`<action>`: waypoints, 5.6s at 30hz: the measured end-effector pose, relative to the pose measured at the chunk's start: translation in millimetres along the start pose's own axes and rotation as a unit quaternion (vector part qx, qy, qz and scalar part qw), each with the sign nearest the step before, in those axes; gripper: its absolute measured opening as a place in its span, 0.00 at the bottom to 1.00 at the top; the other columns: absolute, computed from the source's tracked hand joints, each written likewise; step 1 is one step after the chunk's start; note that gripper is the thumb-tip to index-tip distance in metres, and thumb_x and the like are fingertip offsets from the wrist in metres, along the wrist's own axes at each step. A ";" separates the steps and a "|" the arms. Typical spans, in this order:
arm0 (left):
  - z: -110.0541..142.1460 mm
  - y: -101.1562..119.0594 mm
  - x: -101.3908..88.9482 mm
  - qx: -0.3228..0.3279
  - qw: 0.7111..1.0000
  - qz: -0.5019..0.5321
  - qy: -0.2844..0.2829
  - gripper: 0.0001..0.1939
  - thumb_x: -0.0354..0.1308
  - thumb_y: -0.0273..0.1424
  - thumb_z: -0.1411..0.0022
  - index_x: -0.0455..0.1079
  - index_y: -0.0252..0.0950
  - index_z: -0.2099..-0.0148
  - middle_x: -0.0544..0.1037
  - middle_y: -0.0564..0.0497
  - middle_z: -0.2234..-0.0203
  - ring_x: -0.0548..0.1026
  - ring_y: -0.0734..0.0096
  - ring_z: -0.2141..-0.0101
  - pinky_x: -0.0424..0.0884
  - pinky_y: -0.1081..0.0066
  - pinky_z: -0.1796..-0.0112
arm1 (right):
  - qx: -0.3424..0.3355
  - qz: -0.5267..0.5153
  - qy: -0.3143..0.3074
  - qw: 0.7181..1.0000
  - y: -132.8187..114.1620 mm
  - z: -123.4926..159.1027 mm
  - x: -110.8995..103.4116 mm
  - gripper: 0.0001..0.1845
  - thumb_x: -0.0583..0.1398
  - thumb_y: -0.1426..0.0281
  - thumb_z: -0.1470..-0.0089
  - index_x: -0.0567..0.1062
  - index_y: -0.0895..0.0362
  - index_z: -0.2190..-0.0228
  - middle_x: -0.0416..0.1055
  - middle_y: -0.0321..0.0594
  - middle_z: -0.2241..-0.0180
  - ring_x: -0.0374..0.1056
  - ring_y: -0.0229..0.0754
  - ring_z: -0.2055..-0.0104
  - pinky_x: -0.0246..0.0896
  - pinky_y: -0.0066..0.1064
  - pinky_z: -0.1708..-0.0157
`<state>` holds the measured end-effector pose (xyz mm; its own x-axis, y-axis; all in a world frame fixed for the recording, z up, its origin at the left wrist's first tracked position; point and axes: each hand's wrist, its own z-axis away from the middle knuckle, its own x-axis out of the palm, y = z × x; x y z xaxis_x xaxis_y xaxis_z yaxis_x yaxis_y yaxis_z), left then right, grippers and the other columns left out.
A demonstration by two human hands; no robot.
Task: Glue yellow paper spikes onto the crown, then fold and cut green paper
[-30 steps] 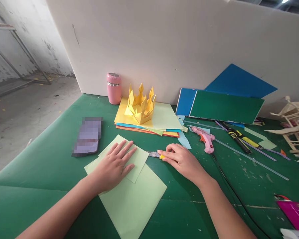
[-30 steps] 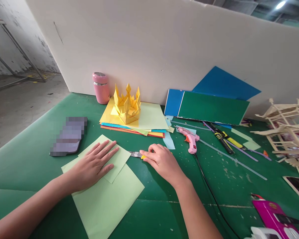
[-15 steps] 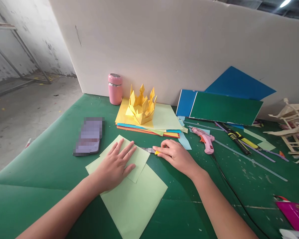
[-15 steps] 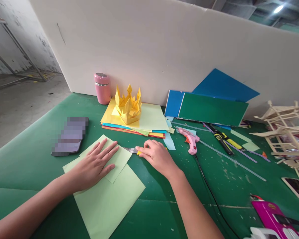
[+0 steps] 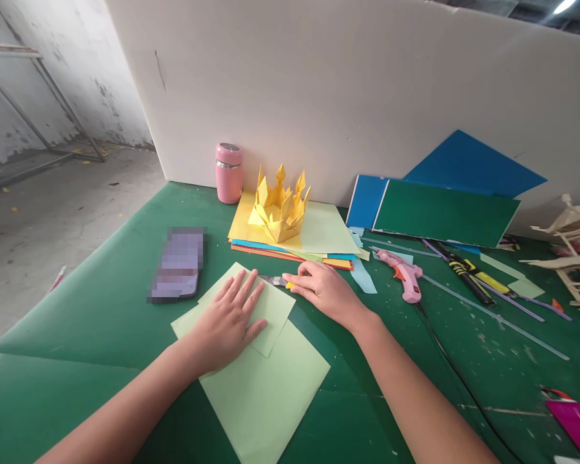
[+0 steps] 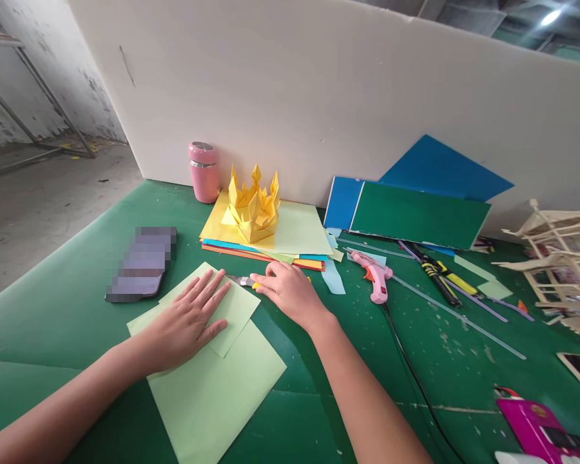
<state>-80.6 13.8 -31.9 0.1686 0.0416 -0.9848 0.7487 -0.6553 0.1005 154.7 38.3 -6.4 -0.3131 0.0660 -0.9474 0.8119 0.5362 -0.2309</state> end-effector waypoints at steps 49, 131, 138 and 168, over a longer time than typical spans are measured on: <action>-4.5 5.8 -15.7 -0.010 0.999 0.037 0.014 0.30 0.45 0.44 0.34 0.52 0.37 0.34 0.62 0.48 0.38 0.53 0.51 0.37 0.47 0.49 0.39 | 0.112 -0.135 0.099 0.980 -60.6 19.8 25.3 0.25 0.58 0.76 0.46 0.67 0.58 0.46 0.74 0.45 0.59 0.67 0.50 0.55 0.66 0.44 0.55; -9.4 16.0 -25.8 -0.154 0.891 0.418 0.084 0.22 0.48 0.46 0.37 0.64 0.39 0.47 0.75 0.44 0.53 0.74 0.57 0.55 0.72 0.55 0.54 | 0.241 -0.441 0.321 0.803 -32.5 74.9 -33.6 0.21 0.54 0.59 0.42 0.73 0.47 0.49 0.69 0.41 0.47 0.68 0.49 0.49 0.70 0.41 0.58; -10.8 13.6 -42.0 -0.263 0.734 0.626 0.013 0.27 0.38 0.47 0.33 0.58 0.40 0.38 0.77 0.43 0.52 0.76 0.55 0.53 0.76 0.58 0.59 | 0.139 -0.577 0.204 0.778 -50.4 69.9 -11.9 0.15 0.58 0.64 0.43 0.75 0.42 0.53 0.69 0.36 0.48 0.69 0.44 0.50 0.69 0.37 0.54; -3.1 11.8 -56.3 -0.244 0.535 0.805 -0.079 0.45 0.68 0.25 0.52 0.52 0.44 0.35 0.75 0.44 0.49 0.74 0.51 0.51 0.76 0.64 0.59 | -0.104 -0.191 0.149 0.965 -37.2 65.6 -1.9 0.25 0.43 0.74 0.35 0.76 0.42 0.55 0.66 0.31 0.43 0.54 0.46 0.37 0.48 0.52 0.39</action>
<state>-79.3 6.1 25.2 0.8193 -0.3707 0.4373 -0.1999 0.5303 0.8239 157.3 -37.0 -10.5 -0.7226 0.0516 -0.6893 0.5021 0.7245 -0.4722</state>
